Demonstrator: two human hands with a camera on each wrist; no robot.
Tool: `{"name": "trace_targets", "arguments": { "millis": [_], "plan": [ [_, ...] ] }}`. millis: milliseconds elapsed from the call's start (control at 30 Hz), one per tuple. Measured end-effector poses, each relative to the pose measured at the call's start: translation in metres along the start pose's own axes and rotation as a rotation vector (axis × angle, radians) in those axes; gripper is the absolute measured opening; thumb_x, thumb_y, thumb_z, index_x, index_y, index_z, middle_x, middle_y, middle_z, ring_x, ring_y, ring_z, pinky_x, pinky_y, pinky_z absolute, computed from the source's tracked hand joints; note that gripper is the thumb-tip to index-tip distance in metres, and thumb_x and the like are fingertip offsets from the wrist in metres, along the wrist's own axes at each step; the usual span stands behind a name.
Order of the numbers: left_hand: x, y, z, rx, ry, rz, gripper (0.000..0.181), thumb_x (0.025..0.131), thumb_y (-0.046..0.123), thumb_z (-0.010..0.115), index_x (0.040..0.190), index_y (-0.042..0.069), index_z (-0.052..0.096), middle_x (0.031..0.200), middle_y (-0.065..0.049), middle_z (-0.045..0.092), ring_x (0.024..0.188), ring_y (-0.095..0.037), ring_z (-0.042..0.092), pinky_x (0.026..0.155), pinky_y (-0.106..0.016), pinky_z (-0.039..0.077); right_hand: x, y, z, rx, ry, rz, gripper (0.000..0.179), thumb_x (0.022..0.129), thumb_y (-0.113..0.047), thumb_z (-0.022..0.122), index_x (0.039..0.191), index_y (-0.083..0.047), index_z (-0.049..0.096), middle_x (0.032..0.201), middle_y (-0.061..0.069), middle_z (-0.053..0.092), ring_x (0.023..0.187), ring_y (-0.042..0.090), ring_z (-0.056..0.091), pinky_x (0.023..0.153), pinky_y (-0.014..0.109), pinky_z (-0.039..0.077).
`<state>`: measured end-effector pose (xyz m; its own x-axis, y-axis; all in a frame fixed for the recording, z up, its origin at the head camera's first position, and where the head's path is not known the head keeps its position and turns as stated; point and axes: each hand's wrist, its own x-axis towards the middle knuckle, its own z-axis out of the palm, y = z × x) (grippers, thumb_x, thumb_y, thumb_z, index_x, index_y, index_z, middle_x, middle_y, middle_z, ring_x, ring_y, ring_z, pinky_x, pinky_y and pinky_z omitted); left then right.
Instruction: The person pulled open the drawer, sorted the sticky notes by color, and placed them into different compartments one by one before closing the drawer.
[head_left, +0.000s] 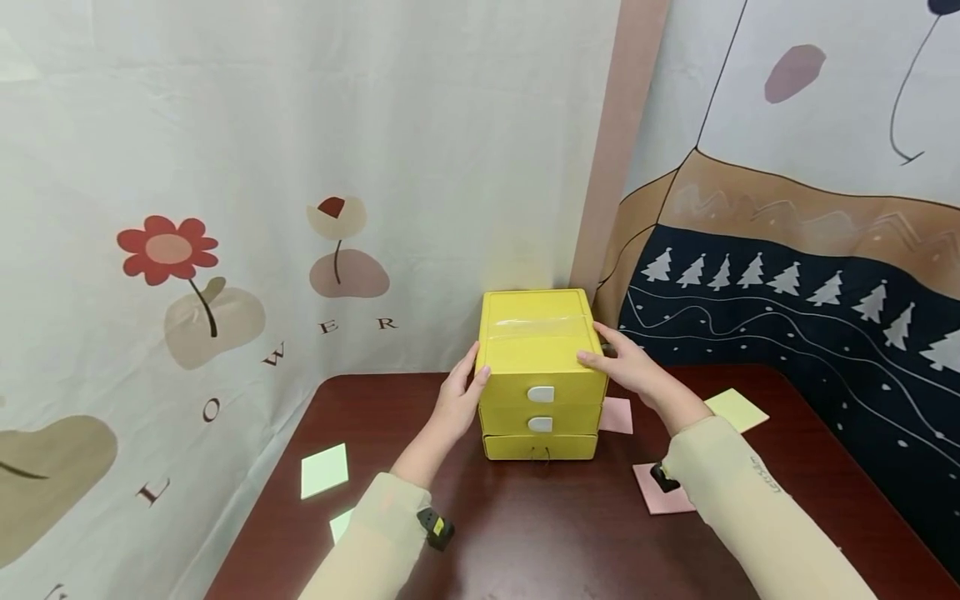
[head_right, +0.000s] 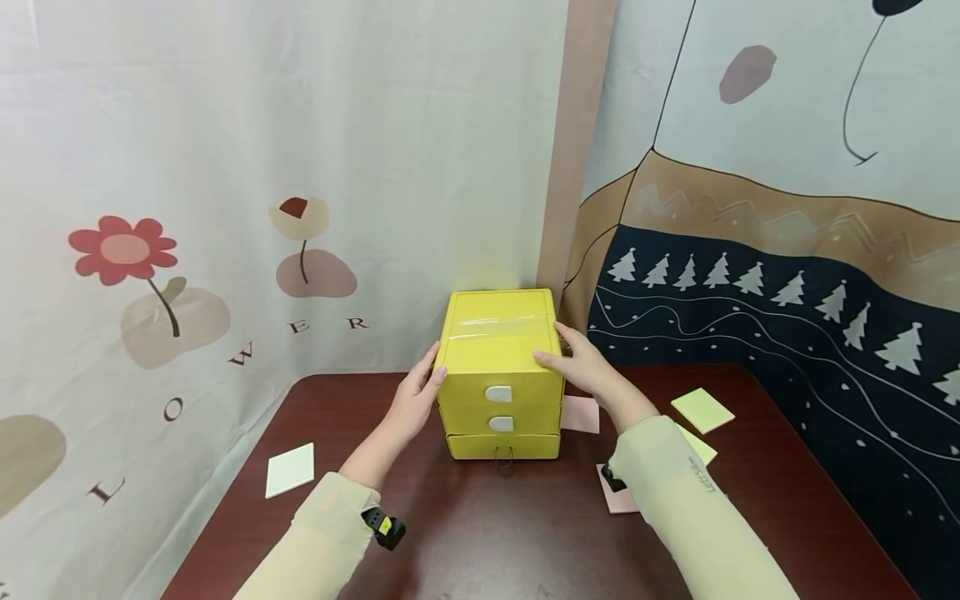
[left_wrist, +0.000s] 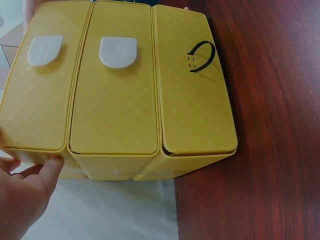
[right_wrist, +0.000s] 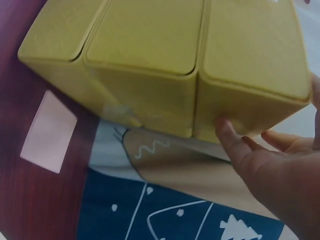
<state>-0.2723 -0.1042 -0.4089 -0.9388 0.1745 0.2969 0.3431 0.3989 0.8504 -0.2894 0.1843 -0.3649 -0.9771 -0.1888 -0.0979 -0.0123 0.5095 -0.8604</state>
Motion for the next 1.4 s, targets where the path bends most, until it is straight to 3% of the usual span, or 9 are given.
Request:
{"name": "trace_targets", "arguments": {
  "millis": [233,433,533,700,800,900,1067,1400],
  "plan": [
    [0.001,0.002,0.002,0.023,0.01,0.023,0.057,0.101,0.035,0.043,0.151,0.011,0.026,0.153,-0.012,0.03,0.142,-0.028,0.027,0.114,-0.049,0.024,0.005,0.001,-0.001,0.008,0.007,0.021,0.078,0.095,-0.038,0.056,0.154,-0.015,0.01,0.148,0.025,0.03,0.133,0.039,0.035,0.105,0.054,0.037],
    [-0.003,0.004,0.009,0.08,0.127,0.118,0.052,0.1,0.029,0.047,0.146,0.007,0.035,0.15,-0.01,0.031,0.135,-0.027,0.035,0.11,-0.047,0.033,0.008,0.001,0.002,0.0,0.033,0.022,0.077,0.094,-0.036,0.057,0.154,-0.014,0.014,0.148,0.025,0.032,0.131,0.039,0.038,0.102,0.051,0.041],
    [-0.007,0.008,0.015,0.201,0.205,0.214,0.05,0.098,0.027,0.052,0.143,0.009,0.039,0.149,-0.009,0.03,0.134,-0.028,0.035,0.107,-0.046,0.038,0.009,0.001,0.003,0.006,0.046,0.022,0.077,0.094,-0.036,0.058,0.153,-0.013,0.015,0.147,0.025,0.034,0.13,0.039,0.04,0.101,0.05,0.043],
    [-0.017,0.018,0.029,0.496,0.325,0.469,0.051,0.089,0.024,0.066,0.135,0.011,0.049,0.141,-0.013,0.04,0.127,-0.031,0.038,0.098,-0.047,0.044,0.008,0.003,0.003,0.004,0.065,0.033,0.076,0.093,-0.035,0.058,0.153,-0.015,0.016,0.145,0.025,0.036,0.13,0.038,0.041,0.101,0.049,0.043],
    [-0.023,0.021,0.039,0.634,0.357,0.58,0.052,0.082,0.025,0.073,0.13,0.014,0.055,0.132,-0.01,0.046,0.121,-0.028,0.042,0.095,-0.045,0.044,0.007,0.004,0.003,0.008,0.07,0.033,0.076,0.093,-0.036,0.058,0.153,-0.015,0.017,0.145,0.025,0.036,0.13,0.038,0.041,0.102,0.049,0.043],
    [-0.026,0.019,0.049,0.713,0.367,0.643,0.053,0.077,0.026,0.078,0.125,0.015,0.058,0.123,-0.007,0.05,0.114,-0.026,0.046,0.092,-0.04,0.045,0.008,0.005,0.004,0.015,0.073,0.032,0.076,0.093,-0.036,0.059,0.153,-0.016,0.017,0.146,0.025,0.035,0.129,0.038,0.041,0.102,0.049,0.043],
    [-0.029,0.018,0.062,0.737,0.353,0.679,0.052,0.073,0.022,0.082,0.12,0.014,0.062,0.112,-0.005,0.054,0.103,-0.023,0.052,0.084,-0.035,0.048,0.008,0.005,0.004,0.01,0.083,0.022,0.075,0.093,-0.036,0.058,0.153,-0.015,0.018,0.145,0.026,0.036,0.129,0.038,0.041,0.101,0.049,0.043],
    [-0.023,0.014,0.074,0.712,0.342,0.673,0.045,0.074,0.013,0.081,0.116,0.014,0.066,0.107,-0.002,0.057,0.098,-0.02,0.056,0.077,-0.031,0.051,0.007,0.005,0.005,0.013,0.092,0.019,0.075,0.092,-0.036,0.059,0.153,-0.015,0.019,0.147,0.025,0.033,0.131,0.038,0.038,0.104,0.052,0.039]
  ]
}}
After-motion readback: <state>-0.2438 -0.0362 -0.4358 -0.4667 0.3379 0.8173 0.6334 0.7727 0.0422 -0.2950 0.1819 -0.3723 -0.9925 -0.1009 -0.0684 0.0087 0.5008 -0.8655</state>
